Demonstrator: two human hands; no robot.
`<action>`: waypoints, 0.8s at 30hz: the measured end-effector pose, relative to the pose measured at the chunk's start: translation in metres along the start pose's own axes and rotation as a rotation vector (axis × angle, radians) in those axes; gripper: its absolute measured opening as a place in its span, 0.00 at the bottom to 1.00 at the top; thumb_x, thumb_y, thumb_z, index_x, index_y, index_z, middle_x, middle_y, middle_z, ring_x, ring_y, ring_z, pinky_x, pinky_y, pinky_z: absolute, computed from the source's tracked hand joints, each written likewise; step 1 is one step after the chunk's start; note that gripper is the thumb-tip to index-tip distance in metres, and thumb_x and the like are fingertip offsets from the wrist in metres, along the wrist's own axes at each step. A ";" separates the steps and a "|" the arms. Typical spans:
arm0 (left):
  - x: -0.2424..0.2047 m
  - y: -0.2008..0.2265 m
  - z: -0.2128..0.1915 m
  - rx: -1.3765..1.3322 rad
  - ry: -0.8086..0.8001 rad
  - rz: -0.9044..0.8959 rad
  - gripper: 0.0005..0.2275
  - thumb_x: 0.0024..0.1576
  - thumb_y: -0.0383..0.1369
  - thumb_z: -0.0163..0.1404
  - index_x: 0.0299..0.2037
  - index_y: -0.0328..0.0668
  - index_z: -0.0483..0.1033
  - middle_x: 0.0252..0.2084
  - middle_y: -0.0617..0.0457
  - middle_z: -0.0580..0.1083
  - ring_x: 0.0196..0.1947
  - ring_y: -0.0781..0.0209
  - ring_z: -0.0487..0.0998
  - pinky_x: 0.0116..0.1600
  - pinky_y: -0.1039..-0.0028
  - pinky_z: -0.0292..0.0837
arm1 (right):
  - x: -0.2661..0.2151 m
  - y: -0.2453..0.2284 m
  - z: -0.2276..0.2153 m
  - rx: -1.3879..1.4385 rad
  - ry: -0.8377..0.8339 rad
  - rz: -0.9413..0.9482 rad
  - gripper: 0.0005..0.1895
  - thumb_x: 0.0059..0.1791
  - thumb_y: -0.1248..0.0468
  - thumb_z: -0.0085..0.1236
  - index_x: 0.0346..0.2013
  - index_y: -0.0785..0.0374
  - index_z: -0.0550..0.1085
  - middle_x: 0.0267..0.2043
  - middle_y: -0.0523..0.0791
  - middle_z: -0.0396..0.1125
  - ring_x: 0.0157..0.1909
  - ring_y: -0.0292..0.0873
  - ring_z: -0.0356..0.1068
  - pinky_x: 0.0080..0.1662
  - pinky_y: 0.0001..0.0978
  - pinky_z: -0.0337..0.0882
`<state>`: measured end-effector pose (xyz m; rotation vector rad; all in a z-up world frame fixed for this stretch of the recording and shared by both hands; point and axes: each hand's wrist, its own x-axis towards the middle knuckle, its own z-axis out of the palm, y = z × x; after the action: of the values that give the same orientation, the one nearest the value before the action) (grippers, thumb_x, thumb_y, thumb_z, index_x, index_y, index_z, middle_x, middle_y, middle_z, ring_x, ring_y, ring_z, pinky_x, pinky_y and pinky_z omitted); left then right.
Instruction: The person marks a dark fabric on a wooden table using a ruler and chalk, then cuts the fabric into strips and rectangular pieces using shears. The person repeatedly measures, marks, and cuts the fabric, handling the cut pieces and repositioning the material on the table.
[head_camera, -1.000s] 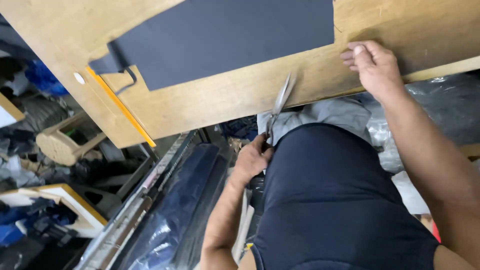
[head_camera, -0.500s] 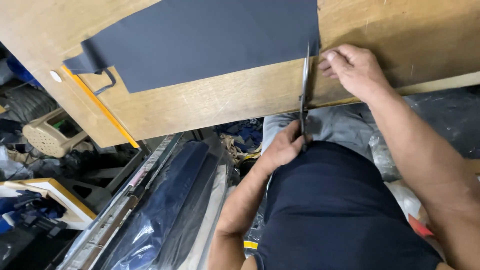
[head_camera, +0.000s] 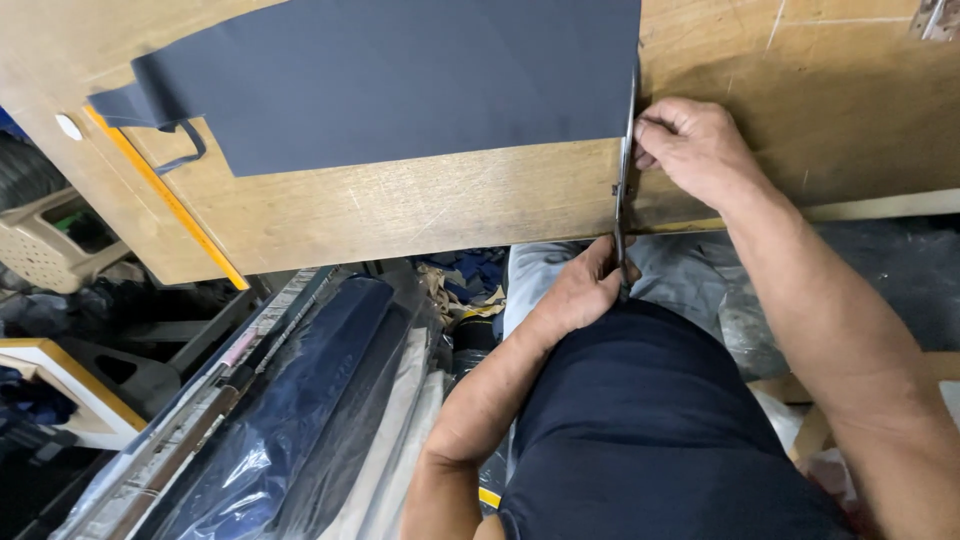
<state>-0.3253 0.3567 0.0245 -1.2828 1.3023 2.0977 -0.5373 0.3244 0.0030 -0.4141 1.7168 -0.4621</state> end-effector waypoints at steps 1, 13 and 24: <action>0.002 0.000 0.000 -0.002 0.017 -0.002 0.19 0.55 0.28 0.40 0.57 0.46 0.72 0.44 0.58 0.80 0.46 0.63 0.80 0.55 0.74 0.73 | -0.004 -0.008 -0.002 -0.007 -0.015 0.049 0.06 0.58 0.68 0.52 0.46 0.60 0.77 0.41 0.45 0.75 0.41 0.38 0.75 0.46 0.27 0.77; 0.002 0.010 -0.005 -0.058 0.021 0.059 0.13 0.59 0.31 0.47 0.51 0.35 0.75 0.35 0.39 0.80 0.41 0.36 0.82 0.52 0.52 0.76 | 0.007 0.012 0.001 -0.104 0.084 -0.176 0.09 0.59 0.65 0.52 0.41 0.63 0.79 0.27 0.47 0.74 0.29 0.39 0.75 0.34 0.32 0.76; 0.024 0.012 -0.005 -0.084 0.065 -0.003 0.11 0.57 0.33 0.49 0.46 0.38 0.77 0.31 0.42 0.79 0.41 0.40 0.82 0.51 0.57 0.76 | 0.017 0.005 -0.006 -0.368 0.120 -0.126 0.11 0.57 0.55 0.54 0.39 0.55 0.80 0.27 0.47 0.74 0.39 0.53 0.76 0.40 0.48 0.73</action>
<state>-0.3431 0.3425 0.0095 -1.3982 1.2497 2.1456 -0.5463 0.3202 -0.0131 -0.7766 1.9044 -0.2627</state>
